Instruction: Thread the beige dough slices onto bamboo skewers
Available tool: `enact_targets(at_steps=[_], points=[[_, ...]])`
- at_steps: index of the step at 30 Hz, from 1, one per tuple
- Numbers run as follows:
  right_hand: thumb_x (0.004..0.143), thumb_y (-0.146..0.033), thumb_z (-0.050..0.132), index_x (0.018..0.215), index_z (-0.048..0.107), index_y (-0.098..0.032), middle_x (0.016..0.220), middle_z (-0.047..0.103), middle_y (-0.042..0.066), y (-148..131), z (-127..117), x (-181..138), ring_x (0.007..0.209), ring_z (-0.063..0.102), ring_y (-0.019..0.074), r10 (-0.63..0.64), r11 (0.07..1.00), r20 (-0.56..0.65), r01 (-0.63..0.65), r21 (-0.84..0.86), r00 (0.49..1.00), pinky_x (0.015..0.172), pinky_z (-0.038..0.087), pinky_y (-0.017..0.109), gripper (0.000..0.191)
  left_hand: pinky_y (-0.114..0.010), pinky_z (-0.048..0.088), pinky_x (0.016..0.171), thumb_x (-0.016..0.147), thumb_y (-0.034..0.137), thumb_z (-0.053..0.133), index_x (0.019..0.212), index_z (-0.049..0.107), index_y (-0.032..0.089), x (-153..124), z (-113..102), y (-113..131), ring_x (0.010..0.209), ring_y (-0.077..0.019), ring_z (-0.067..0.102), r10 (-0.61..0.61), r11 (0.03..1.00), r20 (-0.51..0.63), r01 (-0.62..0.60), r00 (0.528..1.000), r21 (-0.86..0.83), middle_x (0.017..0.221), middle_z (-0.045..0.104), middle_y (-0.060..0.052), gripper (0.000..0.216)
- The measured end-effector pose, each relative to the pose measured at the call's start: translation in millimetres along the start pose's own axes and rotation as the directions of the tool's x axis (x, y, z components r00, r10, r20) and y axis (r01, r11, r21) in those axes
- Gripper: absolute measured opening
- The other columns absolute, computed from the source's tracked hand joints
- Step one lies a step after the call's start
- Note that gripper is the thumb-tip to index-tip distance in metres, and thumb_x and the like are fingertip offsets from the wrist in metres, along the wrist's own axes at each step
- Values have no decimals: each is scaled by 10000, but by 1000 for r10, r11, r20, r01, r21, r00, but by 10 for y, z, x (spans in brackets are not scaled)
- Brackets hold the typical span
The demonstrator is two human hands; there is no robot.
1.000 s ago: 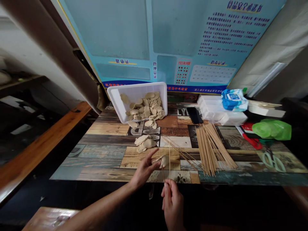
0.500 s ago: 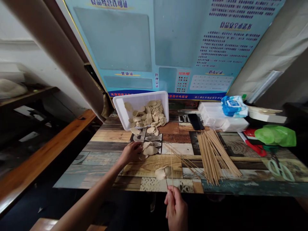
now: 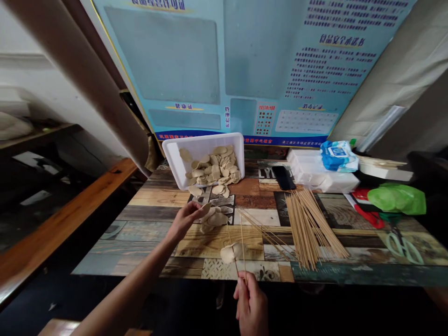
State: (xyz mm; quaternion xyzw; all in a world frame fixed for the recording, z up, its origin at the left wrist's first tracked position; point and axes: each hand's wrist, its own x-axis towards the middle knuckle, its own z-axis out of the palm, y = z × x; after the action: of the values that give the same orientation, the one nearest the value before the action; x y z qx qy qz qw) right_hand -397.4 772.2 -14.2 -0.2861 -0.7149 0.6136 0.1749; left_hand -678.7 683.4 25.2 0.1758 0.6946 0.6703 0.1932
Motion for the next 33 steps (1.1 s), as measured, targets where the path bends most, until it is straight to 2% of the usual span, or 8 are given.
enact_targets(at_steps=[2, 6, 10, 14, 19, 25, 29, 33], points=[[916, -530, 396, 978, 608, -173, 605, 525, -31, -32, 42, -2, 359, 439, 58, -29, 999, 16, 30, -24, 999, 361, 370, 162, 420, -218, 421, 577, 593, 438, 780, 757, 550, 162, -57, 64, 89, 574, -98, 528, -91, 982, 92, 104, 992, -156, 637, 583, 36, 394], [939, -493, 369, 955, 618, -183, 594, 527, -33, -38, 118, -6, 350, 417, 46, -83, 994, 26, 85, -61, 996, 355, 346, 146, 397, -212, 441, 558, 531, 399, 841, 817, 616, 134, -163, 193, 233, 554, -96, 567, -202, 937, 213, 252, 956, -241, 670, 654, 6, 450], [943, -479, 370, 965, 623, -190, 584, 541, -32, 35, 134, -17, 337, 389, 45, -127, 987, 11, 127, -100, 992, 346, 334, 143, 384, -202, 439, 558, 533, 395, 848, 844, 647, 122, -218, 280, 312, 578, -100, 587, -196, 936, 236, 253, 952, -246, 695, 682, -9, 461], [943, -485, 361, 975, 622, -188, 584, 545, -25, 89, 125, -29, 341, 388, 54, -114, 987, 8, 114, -117, 993, 343, 330, 153, 397, -219, 453, 592, 557, 417, 837, 840, 644, 120, -264, 311, 377, 596, -100, 582, -161, 954, 270, 220, 949, -203, 703, 675, -6, 453], [948, -460, 363, 975, 614, -187, 587, 524, -32, 80, 128, -26, 354, 380, 56, -103, 988, 16, 104, -116, 995, 347, 322, 157, 372, -246, 479, 655, 612, 437, 808, 838, 659, 114, -346, 333, 426, 635, -103, 582, -163, 969, 370, 218, 915, -114, 726, 656, -11, 421], [934, -460, 404, 945, 629, -191, 591, 521, -33, 64, 77, -53, 363, 387, 54, -113, 990, -18, 111, -86, 993, 354, 327, 158, 351, -299, 519, 710, 556, 310, 864, 947, 663, 126, -303, 309, 345, 693, -132, 627, -238, 894, 419, 366, 876, -259, 810, 687, -25, 476], [918, -474, 439, 949, 648, -183, 578, 527, -31, 74, 54, -91, 361, 382, 56, -118, 993, -76, 115, -40, 990, 358, 332, 165, 360, -288, 527, 684, 514, 258, 883, 930, 685, 108, -287, 288, 322, 668, -140, 643, -315, 821, 483, 490, 817, -293, 769, 699, -43, 485], [915, -488, 432, 940, 645, -175, 583, 537, -25, 50, 92, -99, 365, 383, 63, -101, 994, -106, 97, -41, 989, 363, 334, 179, 379, -281, 524, 689, 528, 249, 873, 899, 691, 102, -346, 334, 355, 690, -159, 657, -297, 806, 558, 517, 775, -288, 719, 695, -50, 439]])
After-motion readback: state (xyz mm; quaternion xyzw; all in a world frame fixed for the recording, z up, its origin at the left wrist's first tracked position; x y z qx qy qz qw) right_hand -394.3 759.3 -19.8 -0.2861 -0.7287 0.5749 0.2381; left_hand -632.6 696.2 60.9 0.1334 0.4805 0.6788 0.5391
